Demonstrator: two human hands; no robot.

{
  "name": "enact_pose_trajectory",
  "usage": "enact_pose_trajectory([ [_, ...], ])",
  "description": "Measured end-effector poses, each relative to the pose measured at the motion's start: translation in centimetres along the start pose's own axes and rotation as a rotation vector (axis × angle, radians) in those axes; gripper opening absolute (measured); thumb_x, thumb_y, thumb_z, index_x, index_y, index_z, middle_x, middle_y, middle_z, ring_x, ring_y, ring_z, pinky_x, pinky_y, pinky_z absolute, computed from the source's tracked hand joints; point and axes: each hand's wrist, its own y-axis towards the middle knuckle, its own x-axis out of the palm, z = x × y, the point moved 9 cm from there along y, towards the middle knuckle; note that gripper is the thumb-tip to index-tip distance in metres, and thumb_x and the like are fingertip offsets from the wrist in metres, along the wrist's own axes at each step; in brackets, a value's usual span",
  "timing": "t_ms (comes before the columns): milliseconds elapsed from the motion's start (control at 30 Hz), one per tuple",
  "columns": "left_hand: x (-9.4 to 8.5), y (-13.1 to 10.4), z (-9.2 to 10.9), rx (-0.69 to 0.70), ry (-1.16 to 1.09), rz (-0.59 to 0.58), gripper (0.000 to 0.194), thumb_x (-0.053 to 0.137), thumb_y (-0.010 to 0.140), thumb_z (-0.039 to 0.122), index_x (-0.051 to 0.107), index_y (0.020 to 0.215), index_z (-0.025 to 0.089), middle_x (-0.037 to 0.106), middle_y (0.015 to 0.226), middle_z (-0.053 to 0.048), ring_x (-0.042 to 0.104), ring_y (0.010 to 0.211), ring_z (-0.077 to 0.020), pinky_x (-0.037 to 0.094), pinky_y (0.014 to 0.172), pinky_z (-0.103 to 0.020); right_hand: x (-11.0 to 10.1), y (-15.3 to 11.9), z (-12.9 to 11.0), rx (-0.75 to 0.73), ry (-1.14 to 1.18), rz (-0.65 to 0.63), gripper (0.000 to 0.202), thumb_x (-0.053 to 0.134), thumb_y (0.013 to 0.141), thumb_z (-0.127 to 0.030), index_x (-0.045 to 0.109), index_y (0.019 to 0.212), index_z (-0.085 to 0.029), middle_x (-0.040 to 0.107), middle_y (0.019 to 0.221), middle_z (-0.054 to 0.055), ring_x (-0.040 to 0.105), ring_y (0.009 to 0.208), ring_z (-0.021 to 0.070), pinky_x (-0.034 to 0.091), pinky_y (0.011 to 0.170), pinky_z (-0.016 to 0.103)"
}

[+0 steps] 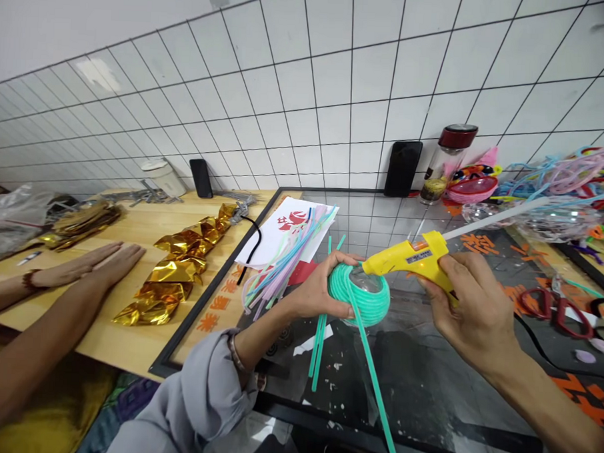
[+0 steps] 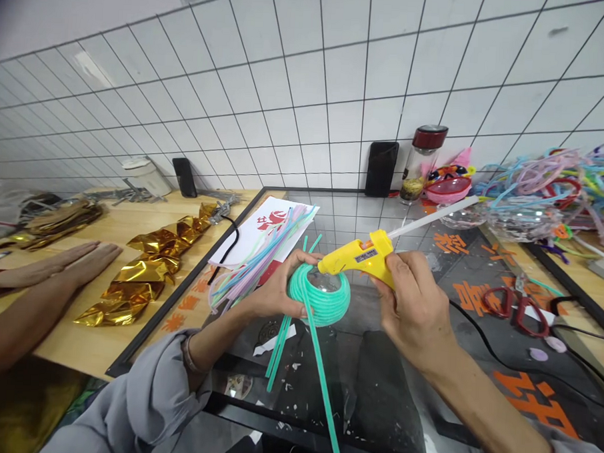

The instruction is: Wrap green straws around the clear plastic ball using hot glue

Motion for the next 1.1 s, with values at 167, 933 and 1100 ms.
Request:
enact_pose_trajectory([
  [167, -0.1, 0.0, -0.1, 0.004, 0.008, 0.005, 0.078, 0.095, 0.044, 0.022, 0.053, 0.11, 0.024, 0.053, 0.139, -0.009, 0.052, 0.129, -0.0315, 0.042, 0.104, -0.041, 0.2, -0.2, 0.1, -0.003, 0.006, 0.011, 0.024, 0.06, 0.09, -0.014, 0.055, 0.113, -0.02, 0.059, 0.089, 0.007, 0.064, 0.075, 0.0216, 0.054, 0.06, 0.031],
  [933, -0.1, 0.0, 0.0, 0.01, 0.001, 0.011, 0.076, 0.095, 0.045, 0.024, 0.055, 0.11, 0.024, 0.053, 0.138, -0.009, 0.052, 0.13, -0.0333, 0.041, 0.106, -0.045, 0.1, -0.1, 0.6, 0.108, 0.137, 0.009, 0.018, 0.066, 0.09, -0.022, 0.059, 0.106, -0.021, 0.061, 0.087, 0.006, 0.063, 0.074, 0.0209, 0.05, 0.062, 0.032],
  [1100, -0.2, 0.0, -0.2, 0.017, 0.011, 0.009, 0.076, 0.095, 0.045, 0.025, 0.056, 0.11, 0.024, 0.053, 0.139, -0.01, 0.052, 0.129, -0.0331, 0.041, 0.106, -0.044, 0.7, -0.4, 1.4, 0.193, 0.182, -0.018, 0.014, 0.066, 0.09, -0.029, 0.061, 0.101, -0.021, 0.061, 0.085, 0.005, 0.06, 0.07, 0.0192, 0.046, 0.057, 0.031],
])
